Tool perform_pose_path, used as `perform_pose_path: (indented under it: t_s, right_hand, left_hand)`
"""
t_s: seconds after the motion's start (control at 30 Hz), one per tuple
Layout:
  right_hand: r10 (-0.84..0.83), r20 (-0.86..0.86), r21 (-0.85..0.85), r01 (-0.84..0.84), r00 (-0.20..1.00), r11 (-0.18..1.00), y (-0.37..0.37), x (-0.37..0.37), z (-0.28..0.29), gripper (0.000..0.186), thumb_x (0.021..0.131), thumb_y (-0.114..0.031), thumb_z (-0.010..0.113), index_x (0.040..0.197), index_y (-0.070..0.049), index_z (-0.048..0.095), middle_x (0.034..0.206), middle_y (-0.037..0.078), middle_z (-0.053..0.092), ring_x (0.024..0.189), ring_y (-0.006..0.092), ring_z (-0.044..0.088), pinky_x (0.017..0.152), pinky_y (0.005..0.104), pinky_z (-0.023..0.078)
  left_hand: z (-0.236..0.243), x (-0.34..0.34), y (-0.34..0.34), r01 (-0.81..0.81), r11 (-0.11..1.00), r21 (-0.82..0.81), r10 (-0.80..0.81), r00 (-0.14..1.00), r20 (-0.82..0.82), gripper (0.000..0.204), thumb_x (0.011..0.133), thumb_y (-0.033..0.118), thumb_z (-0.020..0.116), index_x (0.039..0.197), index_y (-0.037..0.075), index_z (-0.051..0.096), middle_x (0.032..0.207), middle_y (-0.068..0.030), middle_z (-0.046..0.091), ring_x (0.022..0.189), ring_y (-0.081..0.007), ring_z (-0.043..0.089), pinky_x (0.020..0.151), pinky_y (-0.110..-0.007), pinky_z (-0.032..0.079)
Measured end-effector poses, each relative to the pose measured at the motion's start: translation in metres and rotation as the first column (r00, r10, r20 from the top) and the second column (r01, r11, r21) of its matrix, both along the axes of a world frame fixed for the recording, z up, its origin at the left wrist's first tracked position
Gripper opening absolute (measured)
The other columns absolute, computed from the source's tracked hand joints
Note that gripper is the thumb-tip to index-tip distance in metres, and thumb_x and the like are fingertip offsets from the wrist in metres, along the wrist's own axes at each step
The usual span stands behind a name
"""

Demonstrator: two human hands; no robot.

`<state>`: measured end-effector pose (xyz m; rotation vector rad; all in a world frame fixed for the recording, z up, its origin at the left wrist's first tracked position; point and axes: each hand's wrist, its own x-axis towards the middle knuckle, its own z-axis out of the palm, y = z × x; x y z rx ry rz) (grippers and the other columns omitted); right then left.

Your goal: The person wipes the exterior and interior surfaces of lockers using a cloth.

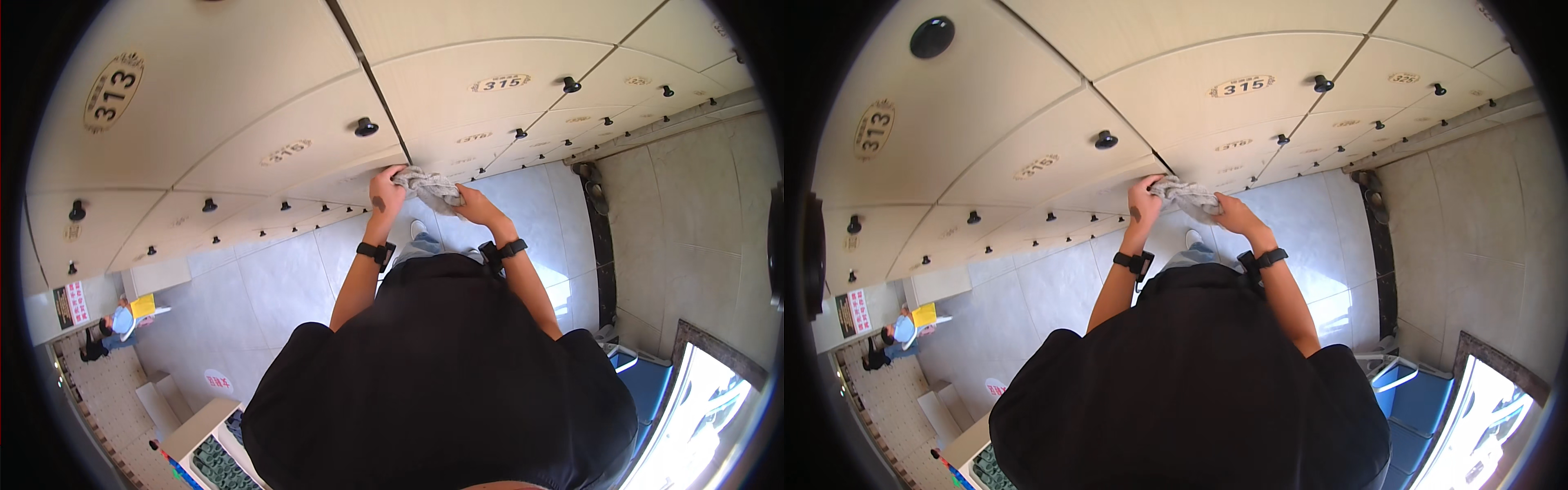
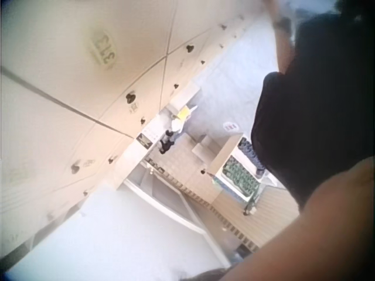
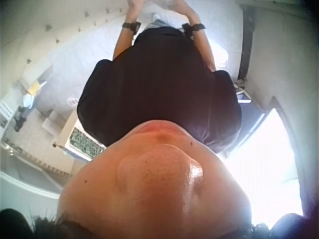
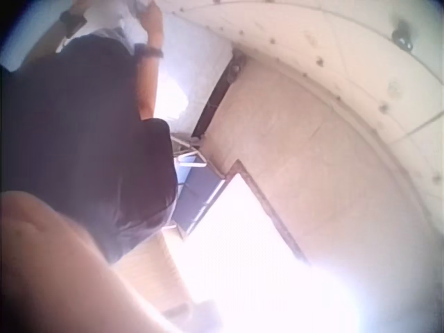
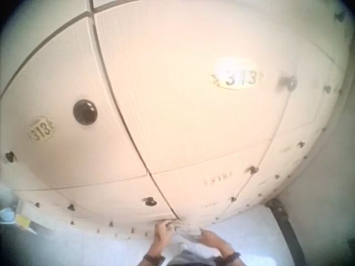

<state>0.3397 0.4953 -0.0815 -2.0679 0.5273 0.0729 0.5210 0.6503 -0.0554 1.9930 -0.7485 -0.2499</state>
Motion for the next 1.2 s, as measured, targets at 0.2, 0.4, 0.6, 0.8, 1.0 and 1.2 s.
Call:
perform_pose_path:
  t_s: [0.2, 0.4, 0.6, 0.8, 1.0, 1.2]
  right_hand:
    - [-0.055, -0.008, 0.09, 0.055, 0.998, 0.994, -0.029, 0.02, 0.032, 0.048, 0.078, -0.012, 0.067, 0.125, -0.004, 0.058, 0.113, 0.019, 0.066, 0.103, 0.0297, 0.065, 0.088, 0.0374, 0.049]
    - [0.122, 0.048, 0.235, -0.13, 0.991, 0.963, -0.059, 0.05, 0.075, 0.042, 0.084, -0.021, 0.068, 0.12, -0.001, 0.061, 0.109, 0.015, 0.068, 0.099, 0.024, 0.064, 0.09, 0.0344, 0.048]
    - [0.288, 0.096, 0.183, -0.301, 0.953, 0.936, -0.083, 0.067, 0.076, 0.046, 0.09, -0.035, 0.065, 0.116, 0.002, 0.06, 0.104, 0.018, 0.067, 0.096, 0.0262, 0.063, 0.087, 0.0364, 0.047]
    - [0.423, 0.304, 0.146, -0.481, 0.853, 0.864, -0.145, 0.057, 0.074, 0.043, 0.09, -0.032, 0.064, 0.115, 0.003, 0.058, 0.107, 0.021, 0.065, 0.096, 0.0295, 0.062, 0.085, 0.0377, 0.047]
    - [0.409, 0.289, 0.074, -0.447, 0.865, 0.892, -0.188, 0.011, 0.09, 0.042, 0.089, -0.023, 0.064, 0.123, -0.001, 0.054, 0.114, 0.018, 0.064, 0.1, 0.0308, 0.062, 0.088, 0.0378, 0.047]
    - [0.267, 0.321, 0.162, -0.33, 0.909, 0.93, -0.275, -0.064, 0.104, 0.041, 0.082, -0.008, 0.063, 0.122, -0.007, 0.056, 0.111, 0.016, 0.065, 0.099, 0.0303, 0.063, 0.086, 0.0353, 0.048]
  left_hand:
    - [0.009, 0.015, -0.007, 0.018, 0.998, 0.054, -0.019, 1.0, 0.017, 0.023, 0.082, 0.007, 0.063, 0.102, 0.001, 0.071, 0.091, -0.0216, 0.07, 0.085, -0.0314, 0.07, 0.075, -0.034, 0.053]
    - [-0.003, 0.008, -0.012, -0.036, 0.996, 0.084, 0.035, 0.999, 0.016, 0.024, 0.079, 0.013, 0.066, 0.1, 0.003, 0.069, 0.091, -0.0199, 0.069, 0.088, -0.0371, 0.067, 0.076, -0.039, 0.052]
    - [-0.002, -0.008, -0.016, -0.108, 0.99, 0.088, 0.101, 0.991, 0.087, 0.033, 0.08, 0.008, 0.063, 0.113, 0.006, 0.062, 0.097, -0.0223, 0.068, 0.093, -0.042, 0.065, 0.079, -0.042, 0.051]
    - [0.031, -0.08, -0.065, -0.363, 0.874, 0.322, 0.377, 0.926, 0.019, 0.044, 0.087, 0.007, 0.058, 0.129, 0.008, 0.043, 0.092, -0.0245, 0.068, 0.091, -0.0458, 0.064, 0.076, -0.048, 0.05]
    - [-0.004, -0.102, -0.114, -0.562, 0.816, -0.133, 0.574, 0.815, 0.081, 0.026, 0.084, 0.001, 0.058, 0.109, 0.001, 0.051, 0.095, -0.023, 0.067, 0.092, -0.036, 0.066, 0.08, -0.038, 0.049]
    - [0.013, -0.129, -0.221, -0.457, 0.849, -0.266, 0.455, 0.887, -0.073, 0.029, 0.081, 0.003, 0.061, 0.109, -0.001, 0.053, 0.099, -0.0185, 0.061, 0.094, -0.0324, 0.06, 0.087, -0.037, 0.045]
